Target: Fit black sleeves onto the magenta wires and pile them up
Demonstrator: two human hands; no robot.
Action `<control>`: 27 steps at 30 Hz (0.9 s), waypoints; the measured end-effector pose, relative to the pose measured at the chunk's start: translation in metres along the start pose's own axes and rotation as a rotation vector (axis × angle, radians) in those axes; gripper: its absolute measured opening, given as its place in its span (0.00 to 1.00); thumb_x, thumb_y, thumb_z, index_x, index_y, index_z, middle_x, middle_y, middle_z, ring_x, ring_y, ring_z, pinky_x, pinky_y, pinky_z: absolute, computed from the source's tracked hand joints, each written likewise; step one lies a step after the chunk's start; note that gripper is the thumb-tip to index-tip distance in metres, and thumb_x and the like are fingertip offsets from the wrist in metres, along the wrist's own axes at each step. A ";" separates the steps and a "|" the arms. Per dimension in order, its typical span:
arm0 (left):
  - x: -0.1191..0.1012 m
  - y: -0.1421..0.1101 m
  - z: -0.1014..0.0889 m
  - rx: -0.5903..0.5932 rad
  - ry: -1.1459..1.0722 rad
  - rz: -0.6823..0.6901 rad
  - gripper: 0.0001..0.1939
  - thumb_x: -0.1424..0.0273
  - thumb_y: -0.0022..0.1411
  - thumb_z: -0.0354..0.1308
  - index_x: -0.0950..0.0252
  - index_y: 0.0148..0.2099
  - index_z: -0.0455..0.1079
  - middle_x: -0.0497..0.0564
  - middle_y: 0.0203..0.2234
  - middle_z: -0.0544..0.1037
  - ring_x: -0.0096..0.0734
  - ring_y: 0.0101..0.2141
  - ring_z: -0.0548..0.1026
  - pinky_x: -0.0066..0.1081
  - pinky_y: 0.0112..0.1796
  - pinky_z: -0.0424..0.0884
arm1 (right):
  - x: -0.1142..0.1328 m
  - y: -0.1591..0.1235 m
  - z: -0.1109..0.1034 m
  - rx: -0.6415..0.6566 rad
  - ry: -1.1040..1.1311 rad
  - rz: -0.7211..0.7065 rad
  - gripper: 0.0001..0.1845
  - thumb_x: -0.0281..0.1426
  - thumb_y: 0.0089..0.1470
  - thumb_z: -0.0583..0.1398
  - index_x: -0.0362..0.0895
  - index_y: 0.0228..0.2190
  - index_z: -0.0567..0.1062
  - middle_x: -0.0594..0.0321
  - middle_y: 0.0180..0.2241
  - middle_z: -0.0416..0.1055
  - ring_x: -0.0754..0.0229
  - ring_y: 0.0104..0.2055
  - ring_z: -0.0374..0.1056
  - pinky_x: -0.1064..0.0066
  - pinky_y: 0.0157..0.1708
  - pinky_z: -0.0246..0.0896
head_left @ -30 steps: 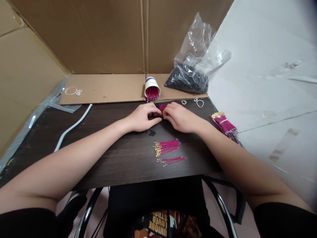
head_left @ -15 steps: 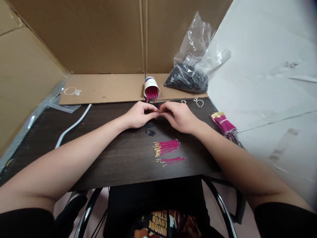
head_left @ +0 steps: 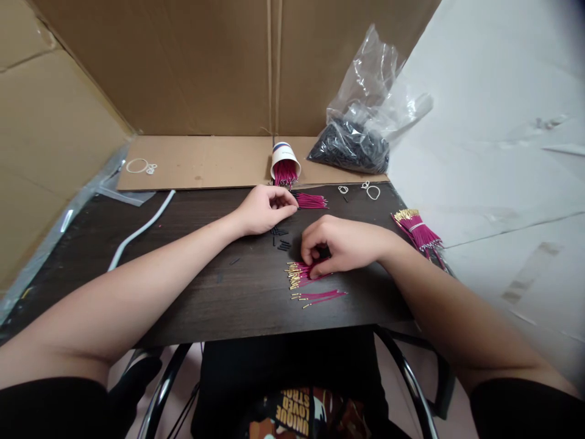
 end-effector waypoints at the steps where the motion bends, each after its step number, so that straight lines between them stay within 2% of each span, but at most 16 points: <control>1: 0.000 0.000 0.000 0.001 0.001 -0.001 0.12 0.61 0.65 0.72 0.66 0.41 0.85 0.53 0.32 0.83 0.32 0.32 0.74 0.36 0.37 0.70 | 0.000 0.001 0.003 0.016 0.012 0.001 0.06 0.29 0.63 0.76 0.44 0.35 0.86 0.64 0.33 0.80 0.61 0.33 0.74 0.68 0.38 0.67; 7: 0.002 -0.001 0.000 0.001 -0.017 -0.013 0.11 0.62 0.66 0.72 0.66 0.42 0.84 0.53 0.32 0.82 0.32 0.32 0.73 0.36 0.38 0.72 | -0.001 0.001 0.006 0.037 0.040 0.020 0.05 0.28 0.68 0.72 0.44 0.36 0.88 0.61 0.35 0.83 0.60 0.35 0.77 0.67 0.39 0.70; 11: 0.006 0.001 -0.001 -0.006 -0.061 -0.018 0.13 0.61 0.66 0.72 0.66 0.43 0.83 0.54 0.34 0.83 0.33 0.34 0.75 0.37 0.41 0.73 | 0.004 -0.001 -0.003 0.014 0.122 0.001 0.07 0.32 0.69 0.72 0.43 0.36 0.87 0.60 0.36 0.84 0.60 0.35 0.76 0.68 0.39 0.70; 14: 0.009 0.003 -0.002 -0.022 -0.101 -0.021 0.13 0.61 0.65 0.72 0.67 0.43 0.82 0.54 0.36 0.84 0.34 0.37 0.77 0.38 0.44 0.74 | -0.004 -0.005 -0.022 -0.127 0.162 0.043 0.09 0.34 0.70 0.70 0.42 0.37 0.85 0.60 0.36 0.84 0.60 0.35 0.75 0.68 0.39 0.68; 17: 0.010 0.004 -0.003 -0.033 -0.134 -0.027 0.13 0.61 0.65 0.72 0.67 0.43 0.80 0.52 0.35 0.82 0.32 0.35 0.75 0.37 0.43 0.73 | -0.028 -0.013 -0.048 -0.396 0.137 0.163 0.10 0.36 0.69 0.68 0.42 0.39 0.83 0.60 0.32 0.83 0.60 0.32 0.74 0.68 0.34 0.65; 20: 0.010 0.004 -0.004 -0.034 -0.158 -0.046 0.12 0.62 0.64 0.72 0.66 0.43 0.79 0.51 0.33 0.80 0.31 0.33 0.73 0.36 0.40 0.71 | -0.045 -0.026 -0.071 -0.667 0.021 0.222 0.11 0.38 0.64 0.68 0.42 0.37 0.84 0.61 0.29 0.79 0.61 0.30 0.69 0.67 0.32 0.61; 22: 0.009 0.004 -0.004 -0.033 -0.169 -0.050 0.12 0.63 0.64 0.72 0.66 0.43 0.79 0.51 0.33 0.80 0.30 0.33 0.72 0.35 0.39 0.70 | -0.052 -0.029 -0.075 -0.727 -0.017 0.236 0.12 0.39 0.61 0.68 0.42 0.35 0.84 0.62 0.27 0.77 0.62 0.28 0.65 0.67 0.30 0.59; 27: 0.008 0.004 -0.004 -0.033 -0.159 -0.036 0.11 0.64 0.65 0.72 0.66 0.43 0.79 0.51 0.32 0.79 0.30 0.33 0.72 0.36 0.39 0.71 | -0.054 -0.027 -0.072 -0.688 -0.070 0.249 0.11 0.37 0.59 0.66 0.43 0.34 0.84 0.62 0.28 0.77 0.61 0.28 0.67 0.66 0.31 0.61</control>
Point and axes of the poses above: each hand's wrist, its own y-axis towards the middle knuckle, its own z-axis out of the palm, x = y × z, the point moved 10 cm from there along y, towards the middle knuckle
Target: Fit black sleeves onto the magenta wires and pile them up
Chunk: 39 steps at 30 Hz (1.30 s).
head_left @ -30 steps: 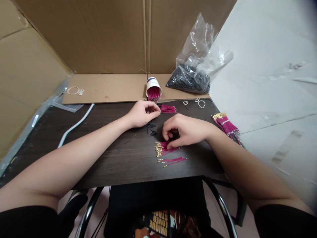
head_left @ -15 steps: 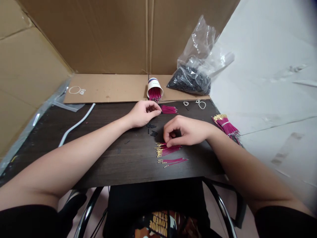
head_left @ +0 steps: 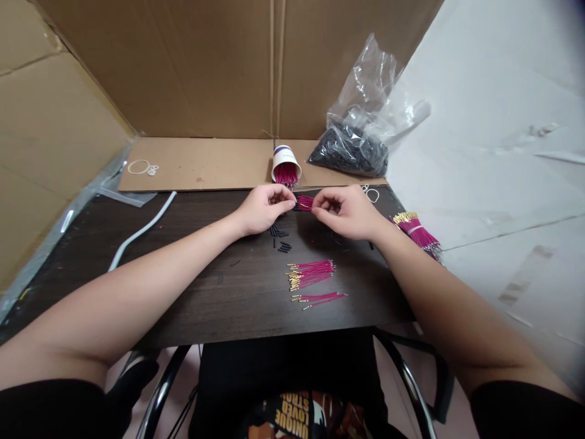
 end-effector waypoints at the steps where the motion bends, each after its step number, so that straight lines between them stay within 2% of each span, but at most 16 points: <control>1: 0.000 0.000 0.000 0.002 0.006 0.002 0.11 0.64 0.65 0.72 0.66 0.43 0.79 0.51 0.32 0.79 0.30 0.33 0.72 0.36 0.39 0.71 | 0.001 0.000 0.000 0.006 -0.012 -0.002 0.10 0.37 0.59 0.65 0.43 0.34 0.84 0.61 0.28 0.78 0.61 0.28 0.67 0.66 0.32 0.61; 23: 0.001 -0.001 0.001 0.008 0.025 0.007 0.14 0.60 0.64 0.73 0.66 0.43 0.81 0.52 0.34 0.81 0.32 0.34 0.74 0.37 0.42 0.73 | 0.001 0.001 0.005 0.038 -0.021 -0.031 0.09 0.35 0.60 0.65 0.42 0.35 0.83 0.62 0.28 0.77 0.61 0.28 0.67 0.66 0.32 0.61; 39: -0.002 -0.004 0.007 0.039 0.059 0.022 0.15 0.59 0.67 0.73 0.67 0.44 0.83 0.54 0.35 0.84 0.33 0.35 0.77 0.37 0.41 0.73 | 0.005 0.001 0.008 -0.004 -0.060 -0.060 0.11 0.36 0.64 0.65 0.42 0.36 0.85 0.63 0.27 0.77 0.62 0.28 0.66 0.67 0.33 0.60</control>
Point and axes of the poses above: each hand's wrist, its own y-axis towards the middle knuckle, its own z-axis out of the palm, x = y × z, the point moved 10 cm from there along y, towards the middle knuckle
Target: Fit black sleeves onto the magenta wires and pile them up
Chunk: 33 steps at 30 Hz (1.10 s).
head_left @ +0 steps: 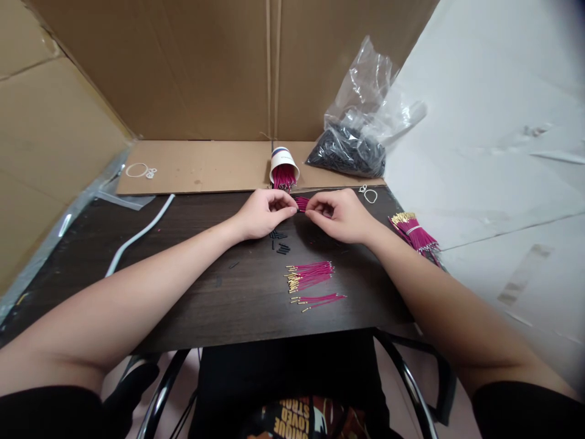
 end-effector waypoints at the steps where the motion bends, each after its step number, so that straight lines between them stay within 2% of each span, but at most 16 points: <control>1: -0.001 0.000 0.000 -0.002 0.004 0.000 0.14 0.60 0.67 0.73 0.67 0.44 0.84 0.54 0.35 0.84 0.33 0.35 0.76 0.37 0.41 0.73 | 0.000 0.000 0.001 0.002 0.006 0.000 0.11 0.36 0.64 0.65 0.42 0.36 0.85 0.63 0.27 0.77 0.62 0.28 0.66 0.67 0.33 0.60; 22: -0.006 -0.003 0.000 -0.010 0.025 -0.005 0.13 0.61 0.66 0.72 0.66 0.43 0.84 0.53 0.33 0.83 0.33 0.33 0.75 0.36 0.39 0.71 | -0.001 0.001 0.006 0.023 0.005 0.011 0.11 0.34 0.68 0.64 0.43 0.38 0.86 0.62 0.30 0.80 0.61 0.29 0.70 0.66 0.35 0.62; 25: -0.005 -0.004 -0.002 -0.020 0.014 -0.004 0.13 0.61 0.66 0.73 0.66 0.46 0.83 0.53 0.34 0.83 0.34 0.34 0.76 0.36 0.39 0.72 | 0.000 0.002 0.005 0.029 -0.012 -0.008 0.09 0.33 0.69 0.64 0.43 0.38 0.85 0.62 0.30 0.80 0.61 0.30 0.69 0.66 0.35 0.62; 29: 0.000 -0.002 -0.014 -0.133 -0.043 0.009 0.15 0.64 0.64 0.73 0.66 0.50 0.82 0.54 0.38 0.83 0.35 0.36 0.77 0.37 0.41 0.73 | 0.006 0.003 0.001 -0.011 -0.095 -0.120 0.06 0.29 0.67 0.65 0.44 0.38 0.83 0.59 0.34 0.81 0.57 0.36 0.73 0.63 0.42 0.65; 33: 0.007 0.000 -0.029 -0.268 -0.027 -0.003 0.07 0.68 0.65 0.70 0.65 0.44 0.81 0.54 0.37 0.84 0.35 0.36 0.77 0.37 0.43 0.73 | 0.001 0.003 0.003 -0.030 -0.190 -0.196 0.03 0.27 0.67 0.68 0.45 0.37 0.83 0.57 0.37 0.80 0.53 0.41 0.73 0.58 0.48 0.67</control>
Point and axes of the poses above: each hand's wrist, its own y-axis towards the middle knuckle, its own z-axis out of the palm, x = y × z, the point moved 10 cm from there along y, towards the middle knuckle
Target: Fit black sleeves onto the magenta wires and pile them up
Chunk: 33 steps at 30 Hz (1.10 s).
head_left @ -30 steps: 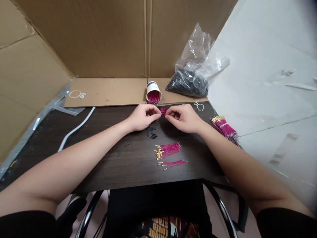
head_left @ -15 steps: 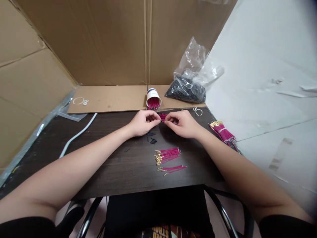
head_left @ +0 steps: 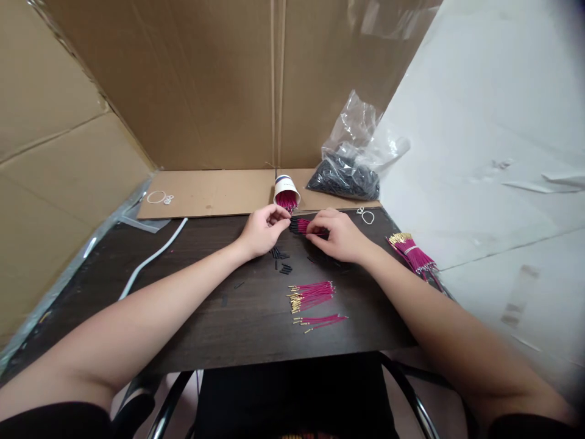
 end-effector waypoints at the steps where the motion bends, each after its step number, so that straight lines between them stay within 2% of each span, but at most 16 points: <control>1: 0.001 0.001 -0.002 -0.017 0.012 -0.004 0.06 0.69 0.65 0.69 0.65 0.43 0.81 0.54 0.36 0.84 0.35 0.36 0.77 0.37 0.43 0.73 | -0.003 0.000 0.002 0.005 -0.021 0.003 0.03 0.27 0.67 0.69 0.45 0.38 0.83 0.57 0.38 0.80 0.52 0.41 0.73 0.57 0.49 0.67; 4: 0.001 0.002 -0.005 -0.046 0.043 -0.010 0.04 0.71 0.66 0.68 0.65 0.42 0.81 0.53 0.35 0.83 0.35 0.35 0.77 0.37 0.42 0.73 | -0.013 -0.001 0.002 0.004 -0.066 0.012 0.02 0.31 0.69 0.70 0.46 0.42 0.83 0.55 0.41 0.80 0.48 0.45 0.73 0.54 0.50 0.68; 9: 0.000 0.001 -0.007 -0.058 0.056 -0.027 0.02 0.72 0.66 0.68 0.65 0.41 0.80 0.53 0.34 0.83 0.34 0.34 0.76 0.36 0.41 0.72 | -0.035 -0.003 -0.010 -0.026 -0.065 0.066 0.13 0.39 0.69 0.73 0.46 0.48 0.81 0.53 0.47 0.81 0.44 0.51 0.75 0.49 0.56 0.71; 12: 0.002 0.001 -0.007 -0.055 0.058 -0.037 0.03 0.71 0.65 0.68 0.65 0.40 0.80 0.53 0.34 0.83 0.34 0.34 0.76 0.36 0.41 0.72 | -0.053 -0.005 -0.009 0.023 -0.076 0.134 0.18 0.41 0.66 0.75 0.46 0.50 0.80 0.52 0.47 0.80 0.43 0.51 0.75 0.47 0.57 0.72; 15: 0.001 0.000 -0.008 -0.064 0.084 -0.039 0.03 0.71 0.64 0.68 0.64 0.41 0.80 0.53 0.34 0.84 0.34 0.33 0.76 0.36 0.40 0.72 | -0.061 -0.007 -0.007 0.073 -0.025 0.150 0.19 0.44 0.68 0.72 0.46 0.53 0.81 0.51 0.50 0.80 0.42 0.53 0.76 0.46 0.58 0.74; 18: -0.001 -0.001 -0.007 -0.058 0.128 -0.028 0.04 0.70 0.63 0.68 0.64 0.41 0.80 0.53 0.34 0.84 0.33 0.32 0.75 0.35 0.38 0.70 | -0.063 -0.007 -0.008 0.124 0.038 0.133 0.21 0.46 0.70 0.71 0.47 0.55 0.81 0.50 0.52 0.80 0.42 0.56 0.77 0.45 0.60 0.74; 22: -0.003 -0.003 -0.007 -0.057 0.160 -0.013 0.05 0.71 0.62 0.68 0.64 0.41 0.80 0.53 0.33 0.83 0.32 0.31 0.74 0.34 0.37 0.69 | -0.064 -0.008 -0.009 0.199 0.063 0.109 0.24 0.44 0.67 0.74 0.47 0.57 0.81 0.50 0.54 0.80 0.43 0.56 0.76 0.45 0.61 0.74; 28: -0.001 -0.002 -0.007 -0.053 0.159 -0.024 0.04 0.73 0.62 0.68 0.65 0.41 0.80 0.52 0.33 0.83 0.31 0.31 0.73 0.33 0.36 0.69 | -0.070 -0.007 -0.006 0.137 0.054 0.147 0.22 0.45 0.66 0.75 0.47 0.53 0.82 0.51 0.51 0.79 0.44 0.54 0.76 0.47 0.59 0.74; 33: -0.003 -0.002 -0.005 -0.044 0.165 -0.032 0.05 0.74 0.62 0.68 0.65 0.41 0.81 0.51 0.31 0.82 0.31 0.30 0.72 0.34 0.36 0.68 | -0.065 -0.007 -0.001 0.127 -0.006 0.115 0.22 0.48 0.70 0.71 0.45 0.53 0.78 0.50 0.52 0.77 0.42 0.55 0.75 0.45 0.61 0.71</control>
Point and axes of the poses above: each hand's wrist, its own y-axis towards the middle knuckle, its own z-axis out of the palm, x = y × z, the point moved 10 cm from there along y, towards the middle knuckle
